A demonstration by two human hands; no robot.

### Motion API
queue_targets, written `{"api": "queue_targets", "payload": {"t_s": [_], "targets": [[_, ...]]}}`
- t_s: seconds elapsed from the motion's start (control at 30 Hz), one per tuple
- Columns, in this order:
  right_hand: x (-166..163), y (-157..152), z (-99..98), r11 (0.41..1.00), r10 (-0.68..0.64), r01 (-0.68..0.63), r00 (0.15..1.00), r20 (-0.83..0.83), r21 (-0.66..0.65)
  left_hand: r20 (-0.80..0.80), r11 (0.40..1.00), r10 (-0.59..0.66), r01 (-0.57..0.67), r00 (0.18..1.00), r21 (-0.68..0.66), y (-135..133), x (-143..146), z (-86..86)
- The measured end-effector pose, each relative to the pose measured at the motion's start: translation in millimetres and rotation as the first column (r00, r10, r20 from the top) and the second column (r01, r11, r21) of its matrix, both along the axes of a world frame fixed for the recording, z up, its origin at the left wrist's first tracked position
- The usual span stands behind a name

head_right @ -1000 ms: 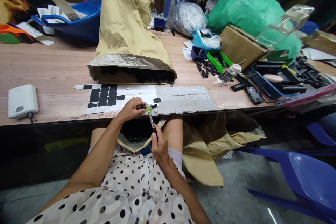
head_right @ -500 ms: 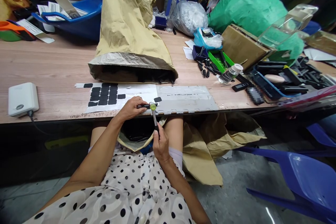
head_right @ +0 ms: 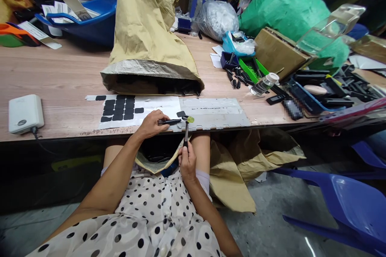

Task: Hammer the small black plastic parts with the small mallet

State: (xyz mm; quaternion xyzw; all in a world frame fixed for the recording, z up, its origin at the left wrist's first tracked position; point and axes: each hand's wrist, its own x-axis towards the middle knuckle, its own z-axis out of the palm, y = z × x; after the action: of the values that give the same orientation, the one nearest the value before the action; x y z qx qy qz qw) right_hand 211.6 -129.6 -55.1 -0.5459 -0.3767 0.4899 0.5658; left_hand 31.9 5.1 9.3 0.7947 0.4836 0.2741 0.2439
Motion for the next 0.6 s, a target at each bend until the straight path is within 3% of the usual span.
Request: {"api": "queue_targets", "payload": {"t_s": [0.23, 0.6], "targets": [[0, 11, 12.0, 0.996, -0.057, 0.038, 0.972, -0.227, -0.086, -0.03, 0.999, 0.038, -0.036, 0.999, 0.035, 0, 3, -7.8], [1, 15, 7.5, 0.998, 0.001, -0.021, 0.957, -0.29, -0.066, -0.037, 0.999, -0.038, 0.038, 0.999, 0.013, -7, -3, 0.1]]}}
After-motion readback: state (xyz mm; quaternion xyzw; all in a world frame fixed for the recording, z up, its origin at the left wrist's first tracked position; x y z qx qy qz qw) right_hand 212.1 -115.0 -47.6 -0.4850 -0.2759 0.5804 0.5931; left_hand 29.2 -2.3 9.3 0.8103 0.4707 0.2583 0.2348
